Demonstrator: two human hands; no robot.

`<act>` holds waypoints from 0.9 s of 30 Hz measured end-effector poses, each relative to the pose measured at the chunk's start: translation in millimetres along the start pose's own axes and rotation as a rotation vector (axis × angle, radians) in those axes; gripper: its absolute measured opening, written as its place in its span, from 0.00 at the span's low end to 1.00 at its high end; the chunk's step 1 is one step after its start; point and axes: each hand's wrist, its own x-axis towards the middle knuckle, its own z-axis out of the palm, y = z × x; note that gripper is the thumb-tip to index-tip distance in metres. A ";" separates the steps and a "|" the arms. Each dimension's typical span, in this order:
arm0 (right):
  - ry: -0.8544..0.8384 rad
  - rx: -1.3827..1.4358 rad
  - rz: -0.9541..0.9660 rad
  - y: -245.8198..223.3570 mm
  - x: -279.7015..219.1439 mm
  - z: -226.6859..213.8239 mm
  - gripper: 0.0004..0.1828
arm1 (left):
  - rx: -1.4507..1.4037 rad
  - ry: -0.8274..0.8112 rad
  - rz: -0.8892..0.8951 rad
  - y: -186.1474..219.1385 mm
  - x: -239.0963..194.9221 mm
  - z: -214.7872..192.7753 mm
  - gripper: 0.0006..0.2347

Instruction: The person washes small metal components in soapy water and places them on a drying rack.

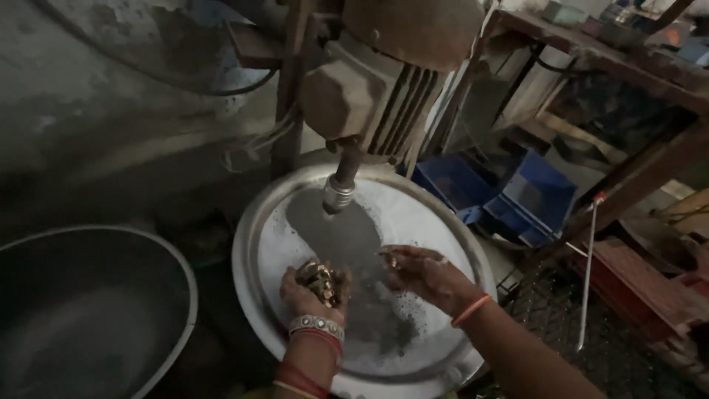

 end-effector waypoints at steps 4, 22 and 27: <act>-0.594 0.721 0.024 17.1 13.4 20.1 0.37 | 0.041 0.024 0.004 5.4 -17.9 12.1 0.21; 0.162 -0.553 -0.183 175.6 312.1 69.0 0.12 | 0.091 -0.001 0.113 13.5 0.4 16.3 0.17; 0.335 -0.476 -0.799 175.1 323.7 87.5 0.15 | 0.092 0.104 0.103 12.1 -14.1 27.1 0.25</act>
